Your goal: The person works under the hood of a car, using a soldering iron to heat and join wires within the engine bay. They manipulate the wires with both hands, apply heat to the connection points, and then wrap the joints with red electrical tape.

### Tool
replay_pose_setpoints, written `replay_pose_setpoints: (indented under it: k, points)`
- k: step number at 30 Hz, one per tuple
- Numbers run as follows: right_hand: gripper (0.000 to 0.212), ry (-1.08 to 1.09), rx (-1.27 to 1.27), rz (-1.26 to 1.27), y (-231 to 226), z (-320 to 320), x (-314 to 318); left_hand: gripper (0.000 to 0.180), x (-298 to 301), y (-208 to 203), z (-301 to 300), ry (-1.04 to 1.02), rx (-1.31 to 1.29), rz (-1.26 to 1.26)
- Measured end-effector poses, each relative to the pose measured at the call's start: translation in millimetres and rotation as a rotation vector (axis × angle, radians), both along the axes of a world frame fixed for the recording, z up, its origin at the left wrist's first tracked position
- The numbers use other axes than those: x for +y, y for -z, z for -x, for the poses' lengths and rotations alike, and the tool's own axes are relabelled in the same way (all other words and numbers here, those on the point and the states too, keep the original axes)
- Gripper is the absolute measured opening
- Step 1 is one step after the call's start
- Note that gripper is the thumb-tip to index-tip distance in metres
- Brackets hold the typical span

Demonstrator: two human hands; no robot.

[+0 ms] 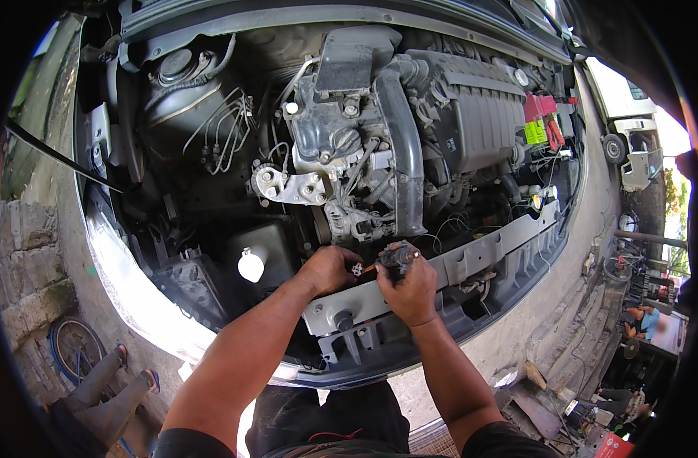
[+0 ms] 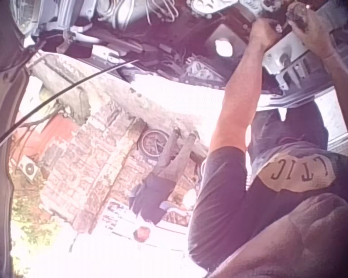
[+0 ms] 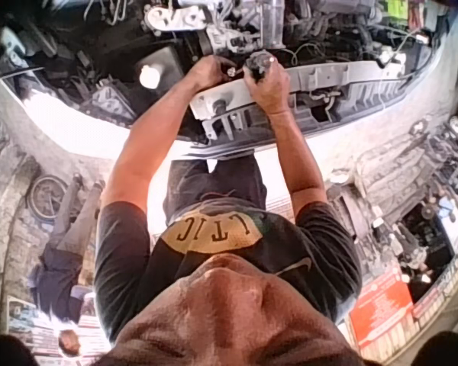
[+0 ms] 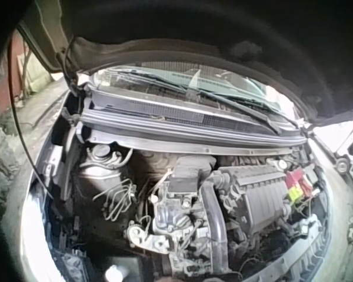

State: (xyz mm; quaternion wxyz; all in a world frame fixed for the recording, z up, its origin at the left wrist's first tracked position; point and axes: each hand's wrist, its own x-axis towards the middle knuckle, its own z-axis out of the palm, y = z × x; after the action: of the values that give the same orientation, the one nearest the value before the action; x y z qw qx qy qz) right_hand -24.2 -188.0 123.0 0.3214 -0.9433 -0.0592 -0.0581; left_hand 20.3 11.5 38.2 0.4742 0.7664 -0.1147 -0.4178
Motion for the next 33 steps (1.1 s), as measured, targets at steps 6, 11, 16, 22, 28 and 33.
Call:
replay_pose_setpoints:
  k: [6, 11, 16, 22, 28, 33]
  points:
    - [0.041, 0.028, 0.010, 0.016, -1, 2, 1, 0.046, 1, -4, -1, 0.007, 0.011, -0.001]
    - [0.039, 0.056, -0.005, -0.010, 1, 3, 3, 0.046, 2, -6, -2, 0.006, -0.004, -0.002]
    - [0.037, 0.113, 0.056, -0.145, 9, 9, -2, 0.047, 1, -9, -2, 0.012, -0.011, 0.004]
    - [0.037, 0.113, 0.043, -0.241, 8, 10, -1, 0.044, 1, -8, -3, 0.038, -0.020, -0.008]
    - [0.038, 0.054, 0.020, -0.075, 2, 4, 1, 0.042, 0, -5, -1, 0.033, -0.048, 0.011]
    - [0.042, 0.025, -0.014, 0.005, -3, 0, 3, 0.040, 0, -4, -1, 0.049, -0.073, 0.008]
